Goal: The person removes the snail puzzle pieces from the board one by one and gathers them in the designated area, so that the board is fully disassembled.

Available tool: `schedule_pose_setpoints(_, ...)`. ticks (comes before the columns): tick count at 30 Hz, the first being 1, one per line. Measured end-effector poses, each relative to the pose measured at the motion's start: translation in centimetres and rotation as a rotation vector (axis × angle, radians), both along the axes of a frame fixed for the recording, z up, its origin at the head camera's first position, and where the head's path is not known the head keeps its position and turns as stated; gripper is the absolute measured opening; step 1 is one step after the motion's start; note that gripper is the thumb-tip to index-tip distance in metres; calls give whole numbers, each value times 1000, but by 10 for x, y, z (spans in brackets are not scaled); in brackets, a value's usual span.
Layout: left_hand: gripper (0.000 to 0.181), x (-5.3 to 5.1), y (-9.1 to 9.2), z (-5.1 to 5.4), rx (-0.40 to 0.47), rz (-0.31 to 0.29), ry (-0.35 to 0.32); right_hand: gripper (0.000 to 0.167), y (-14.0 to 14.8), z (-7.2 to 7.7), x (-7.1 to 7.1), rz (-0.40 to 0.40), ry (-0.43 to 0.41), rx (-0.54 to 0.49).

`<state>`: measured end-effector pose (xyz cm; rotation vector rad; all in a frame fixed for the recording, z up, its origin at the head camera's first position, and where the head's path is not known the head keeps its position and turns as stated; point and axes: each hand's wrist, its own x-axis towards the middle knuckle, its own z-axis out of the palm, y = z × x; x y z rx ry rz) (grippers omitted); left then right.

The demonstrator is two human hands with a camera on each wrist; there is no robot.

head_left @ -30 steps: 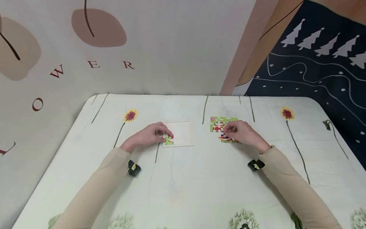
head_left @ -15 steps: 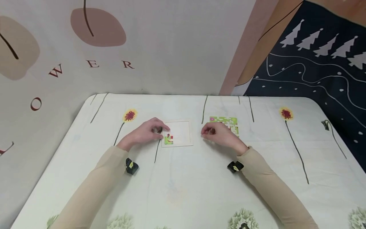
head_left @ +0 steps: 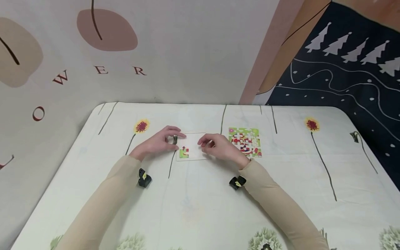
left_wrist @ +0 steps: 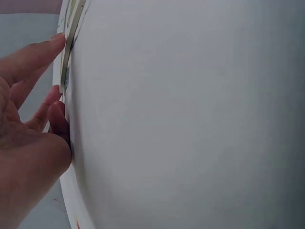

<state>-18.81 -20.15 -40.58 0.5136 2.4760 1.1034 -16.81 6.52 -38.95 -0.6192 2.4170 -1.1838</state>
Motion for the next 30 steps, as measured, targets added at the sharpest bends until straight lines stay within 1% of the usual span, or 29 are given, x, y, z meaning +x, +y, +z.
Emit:
schedule_pose_setpoints(3, 44, -1, 0, -2, 3, -10, 12, 23, -7, -2, 0, 15, 4, 18)
schedule_pose_setpoints(7, 44, -2, 0, -3, -5, -16, 12, 24, -16, -5, -1, 42, 10, 35)
schedule_pose_setpoints(12, 44, -1, -2, -3, -11, -19, 3, 25, -25, -8, -2, 53, 8, 37)
schedule_pose_setpoints(17, 44, -2, -2, -3, 8, -21, -9, 28, -33, -10, -5, 61, 11, 44)
schedule_pose_setpoints(25, 45, -4, -2, -5, 3, -33, 0, 36, -45, -10, -10, 82, 7, 128)
schedule_pose_setpoints(30, 45, -3, -2, -5, -2, -26, -11, 31, -48, -9, -10, 91, 15, 140)
